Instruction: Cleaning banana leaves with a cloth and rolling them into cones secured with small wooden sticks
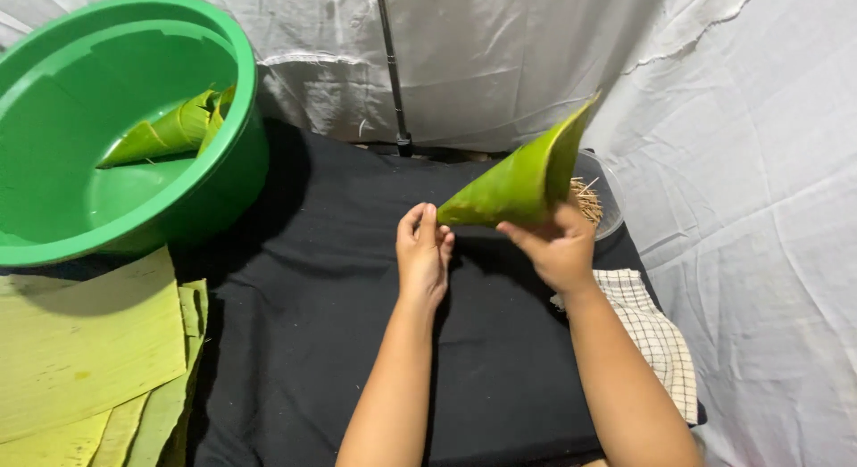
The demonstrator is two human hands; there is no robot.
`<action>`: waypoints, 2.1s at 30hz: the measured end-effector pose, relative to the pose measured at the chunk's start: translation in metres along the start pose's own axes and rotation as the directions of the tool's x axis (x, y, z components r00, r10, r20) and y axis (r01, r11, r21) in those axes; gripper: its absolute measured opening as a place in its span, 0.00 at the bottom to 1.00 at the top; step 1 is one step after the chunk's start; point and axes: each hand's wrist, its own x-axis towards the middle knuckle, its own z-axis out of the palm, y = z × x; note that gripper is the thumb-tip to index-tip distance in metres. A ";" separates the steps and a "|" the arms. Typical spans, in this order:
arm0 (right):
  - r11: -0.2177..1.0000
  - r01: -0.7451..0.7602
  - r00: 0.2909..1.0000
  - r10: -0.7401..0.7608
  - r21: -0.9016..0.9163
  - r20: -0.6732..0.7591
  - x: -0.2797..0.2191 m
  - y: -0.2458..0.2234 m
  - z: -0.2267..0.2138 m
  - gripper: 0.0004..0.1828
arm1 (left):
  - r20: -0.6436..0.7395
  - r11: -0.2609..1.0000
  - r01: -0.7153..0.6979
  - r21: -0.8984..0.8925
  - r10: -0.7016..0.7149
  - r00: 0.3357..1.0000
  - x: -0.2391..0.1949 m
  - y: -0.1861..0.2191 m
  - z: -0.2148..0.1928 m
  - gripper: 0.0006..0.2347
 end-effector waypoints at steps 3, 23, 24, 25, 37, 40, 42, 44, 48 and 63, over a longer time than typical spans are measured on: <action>0.887 0.462 0.872 -0.458 0.016 0.173 0.003 -0.001 0.015 0.06 | -0.005 0.958 0.099 -0.269 -0.104 0.995 0.006 -0.006 -0.005 0.26; 0.885 0.252 0.881 -0.378 0.392 0.286 -0.022 0.005 0.044 0.26 | 0.358 0.874 0.071 -0.482 0.122 0.926 -0.007 0.025 -0.015 0.29; 0.924 0.242 0.884 -0.336 0.297 0.325 -0.022 0.005 0.045 0.27 | 0.366 0.883 0.081 -0.462 0.107 0.925 -0.007 0.023 -0.015 0.27; 0.924 0.241 0.883 -0.336 0.298 0.328 -0.021 0.004 0.045 0.27 | 0.363 0.882 0.079 -0.464 0.108 0.925 -0.007 0.022 -0.015 0.27; 0.841 0.523 0.802 -0.431 -0.137 0.414 -0.022 -0.008 0.040 0.46 | 0.316 0.932 0.042 -0.360 0.079 0.946 0.007 0.007 -0.024 0.21; 0.870 0.458 0.827 -0.341 -0.184 0.447 -0.023 -0.002 0.038 0.40 | 0.352 0.912 0.017 -0.410 0.140 0.926 0.007 0.013 -0.026 0.17; 0.811 0.525 0.813 -0.387 -0.258 0.435 -0.023 -0.011 0.038 0.38 | 0.362 0.910 0.110 -0.401 0.047 0.931 0.007 0.011 -0.025 0.21; 0.725 0.606 0.777 -0.452 -0.326 0.439 -0.020 -0.002 0.034 0.34 | 0.318 0.934 0.080 -0.348 0.037 0.947 0.015 0.014 -0.033 0.18; 0.535 0.728 0.686 -0.577 -0.429 0.444 -0.015 -0.009 0.032 0.25 | 0.383 0.969 0.088 -0.229 0.007 0.924 0.010 0.033 -0.031 0.15; 0.771 0.599 0.796 -0.544 -0.215 0.266 -0.013 -0.019 0.034 0.23 | -0.118 0.790 -0.288 -0.541 0.268 0.956 0.010 0.043 -0.023 0.11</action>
